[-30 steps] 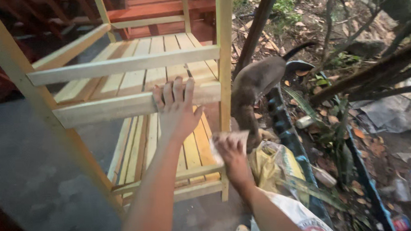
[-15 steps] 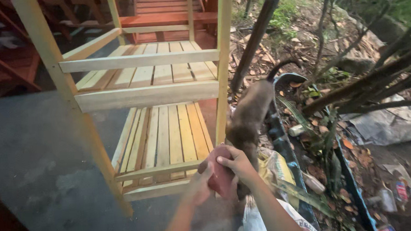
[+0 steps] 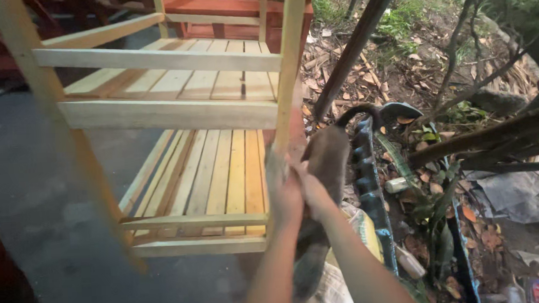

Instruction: The person sands a wooden chair frame using a sanding block, first rubbing the top back rail and side rails, then working over the seat slats and lower rails. They rotate and reposition the chair between passes to reach different surfaces, continuing to sand the seat and frame edges.

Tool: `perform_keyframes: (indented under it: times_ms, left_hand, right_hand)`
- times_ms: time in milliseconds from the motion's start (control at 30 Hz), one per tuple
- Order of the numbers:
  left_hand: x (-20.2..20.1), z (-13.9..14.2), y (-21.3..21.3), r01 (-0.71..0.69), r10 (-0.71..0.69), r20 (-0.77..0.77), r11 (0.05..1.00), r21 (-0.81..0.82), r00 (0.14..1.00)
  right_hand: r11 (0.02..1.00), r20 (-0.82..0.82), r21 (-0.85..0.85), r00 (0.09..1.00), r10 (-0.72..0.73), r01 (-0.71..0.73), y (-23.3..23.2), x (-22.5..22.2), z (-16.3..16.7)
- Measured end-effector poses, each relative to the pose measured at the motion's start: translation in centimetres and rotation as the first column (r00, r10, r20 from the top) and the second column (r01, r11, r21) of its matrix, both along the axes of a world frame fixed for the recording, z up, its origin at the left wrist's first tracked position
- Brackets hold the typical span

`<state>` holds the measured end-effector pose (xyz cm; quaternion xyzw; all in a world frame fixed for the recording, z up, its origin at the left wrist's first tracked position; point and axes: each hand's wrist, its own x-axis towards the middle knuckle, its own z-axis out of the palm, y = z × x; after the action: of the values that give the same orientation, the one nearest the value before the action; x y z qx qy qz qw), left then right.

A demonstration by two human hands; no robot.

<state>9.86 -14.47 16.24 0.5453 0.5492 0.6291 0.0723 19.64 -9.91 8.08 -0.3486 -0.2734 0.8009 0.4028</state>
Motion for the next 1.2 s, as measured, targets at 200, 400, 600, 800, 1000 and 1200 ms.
perform_keyframes:
  times_ms: [200,400,600,800,1000,1200]
  left_hand:
    - [-1.5,-3.7,-3.1,0.300,-0.048,0.677,0.918,-0.260,0.735]
    - [-2.0,-2.4,1.8,0.070,-0.053,0.047,0.612,-0.788,0.997]
    - [-1.6,-5.8,-3.2,-0.046,-0.006,-0.457,0.994,-0.103,0.889]
    - [-3.5,-8.8,-0.3,-0.036,-0.019,-0.533,0.995,-0.092,0.846]
    - [-7.1,-7.4,-3.0,-0.012,-0.044,-0.754,0.998,-0.068,0.655]
    - [-7.4,-3.8,1.4,0.039,-0.055,-0.504,0.998,-0.043,0.862]
  right_hand:
    - [0.989,0.104,0.028,0.984,0.141,-0.145,-0.7,-0.3,2.4]
    - [0.977,0.112,0.046,0.973,0.203,-0.209,1.3,-0.3,2.1]
    - [0.999,0.009,0.047,1.000,0.018,-0.018,4.1,-0.1,0.8]
    - [0.982,0.063,0.180,0.997,0.052,-0.062,7.9,1.8,0.2]
    - [0.953,0.197,0.230,0.969,0.152,-0.196,6.7,0.2,1.2]
    - [0.964,0.303,0.252,0.953,0.008,-0.088,5.3,-1.1,2.5]
